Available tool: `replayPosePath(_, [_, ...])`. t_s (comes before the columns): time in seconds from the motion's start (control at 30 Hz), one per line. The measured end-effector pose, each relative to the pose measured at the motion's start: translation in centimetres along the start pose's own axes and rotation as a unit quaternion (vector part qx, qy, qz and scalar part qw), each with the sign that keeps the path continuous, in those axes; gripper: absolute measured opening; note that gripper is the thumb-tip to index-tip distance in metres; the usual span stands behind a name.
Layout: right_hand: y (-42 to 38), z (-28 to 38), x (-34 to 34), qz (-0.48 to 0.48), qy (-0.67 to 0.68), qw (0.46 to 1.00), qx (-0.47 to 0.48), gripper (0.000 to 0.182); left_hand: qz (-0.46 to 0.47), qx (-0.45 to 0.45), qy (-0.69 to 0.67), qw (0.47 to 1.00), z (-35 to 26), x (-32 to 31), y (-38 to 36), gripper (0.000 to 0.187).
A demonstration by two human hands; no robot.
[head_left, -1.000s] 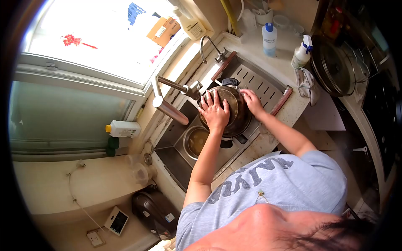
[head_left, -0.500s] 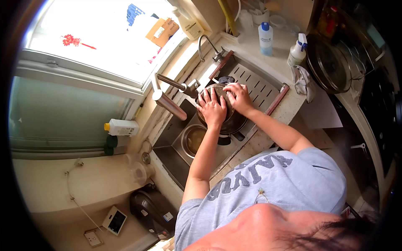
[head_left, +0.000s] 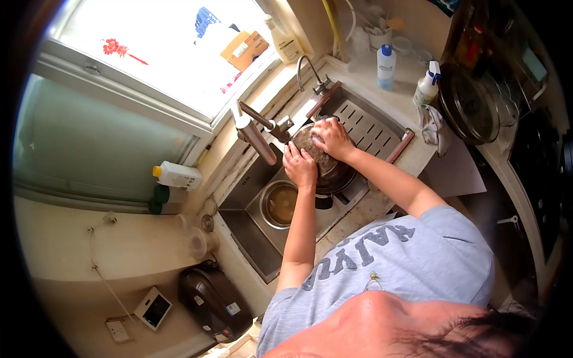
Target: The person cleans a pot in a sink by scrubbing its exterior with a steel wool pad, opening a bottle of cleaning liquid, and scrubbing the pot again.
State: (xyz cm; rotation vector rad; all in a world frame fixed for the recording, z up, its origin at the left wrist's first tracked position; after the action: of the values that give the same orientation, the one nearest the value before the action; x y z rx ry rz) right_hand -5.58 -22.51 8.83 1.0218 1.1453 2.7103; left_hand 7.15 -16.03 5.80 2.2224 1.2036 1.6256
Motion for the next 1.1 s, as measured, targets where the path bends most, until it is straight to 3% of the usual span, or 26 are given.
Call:
replayPosePath(0.1, [-0.1, 2.1, -3.1, 0.056, -0.093, 0.993, 0.04, 0.024, 0.002, 0.04, -0.028, 0.999, 0.7, 0.0, 0.0, 0.042])
replayPosePath(0.17, [-1.5, 4.0, -4.0, 0.135, 0.035, 0.988, 0.06, 0.023, 0.001, 0.045, -0.063, 0.997, 0.9, 0.0, 0.2, 0.04])
replayPosePath(0.23, [0.6, 2.1, -3.7, 0.132, 0.074, 0.987, 0.059, 0.022, -0.006, 0.044, -0.08, 0.996, 1.0, 0.2, 0.1, 0.04])
replayPosePath(0.3, [1.6, -0.1, -3.0, 0.077, 0.012, 0.996, -0.032, 0.022, -0.014, 0.048, -0.084, 0.995, 1.1, 0.2, -0.2, 0.04])
replayPosePath(0.37, [-0.8, 3.0, -4.0, 0.1, -0.024, 0.988, 0.114, 0.021, -0.018, 0.036, -0.076, 0.996, 0.9, 0.3, 0.1, 0.039])
replayPosePath(0.43, [-1.8, 3.5, -2.8, 0.148, 0.05, 0.98, 0.121, 0.023, -0.011, 0.04, -0.081, 0.996, 1.0, 0.0, 0.3, 0.04])
replayPosePath(0.5, [-0.2, -0.2, -1.0, 0.092, 0.06, 0.994, 0.025, 0.024, -0.025, 0.038, -0.079, 0.996, 1.1, 0.2, 0.1, 0.04])
replayPosePath(0.53, [0.2, -1.2, 1.0, 0.005, 0.036, 0.999, 0.007, 0.024, -0.027, 0.036, -0.077, 0.996, 1.2, 0.1, 0.1, 0.04])
replayPosePath(0.63, [-2.9, 2.6, 2.0, 0.004, 0.028, 0.997, 0.067, 0.023, -0.029, 0.036, -0.069, 0.997, 1.1, 0.1, 0.1, 0.04])
replayPosePath(0.7, [-3.5, 3.5, 2.3, 0.018, 0.089, 0.992, 0.091, 0.023, -0.02, 0.045, -0.076, 0.996, 1.1, 0.2, 0.2, 0.04])
replayPosePath(0.8, [-1.1, -0.9, 2.5, -0.068, 0.038, 0.996, -0.043, 0.022, -0.026, 0.038, -0.072, 0.996, 1.1, 0.4, -0.3, 0.041])
replayPosePath(0.83, [-1.9, -0.4, 2.0, -0.067, 0.04, 0.996, -0.046, 0.022, -0.025, 0.038, -0.07, 0.997, 1.2, 0.3, -0.5, 0.041])
replayPosePath(0.93, [-4.4, 4.9, -0.2, 0.06, 0.072, 0.988, 0.12, 0.023, -0.015, 0.051, -0.085, 0.995, 1.3, -0.1, 0.3, 0.04])
replayPosePath(0.97, [-3.7, 4.5, -0.2, 0.061, 0.071, 0.988, 0.12, 0.023, -0.01, 0.056, -0.088, 0.994, 1.6, -0.5, 0.1, 0.04])
replayPosePath(1.03, [-1.5, 1.4, -1.3, 0.097, 0.033, 0.995, 0.012, 0.026, -0.016, 0.057, -0.111, 0.992, 1.3, 0.0, 0.2, 0.041])
replayPosePath(1.07, [-0.9, 0.4, -2.3, 0.15, -0.004, 0.988, -0.03, 0.043, -0.018, 0.054, -0.131, 0.99, 1.7, -0.5, 0.3, 0.038])
replayPosePath(1.1, [-0.6, 0.9, -2.0, 0.146, -0.003, 0.989, -0.031, 0.043, -0.019, 0.05, -0.131, 0.99, 1.9, -0.3, 0.5, 0.038])
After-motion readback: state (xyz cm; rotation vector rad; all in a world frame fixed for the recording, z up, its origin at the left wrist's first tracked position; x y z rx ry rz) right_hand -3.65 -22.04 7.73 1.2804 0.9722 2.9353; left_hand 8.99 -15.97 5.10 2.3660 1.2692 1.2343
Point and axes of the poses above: each hand's wrist, its own y-axis towards the middle knuckle, its own x-axis out of the back of the hand, z = x × y, the point moved 10 cm from there along y, towards the middle knuckle, and after that the axes turned 13 degrees about -z, right-handed, at the moved point
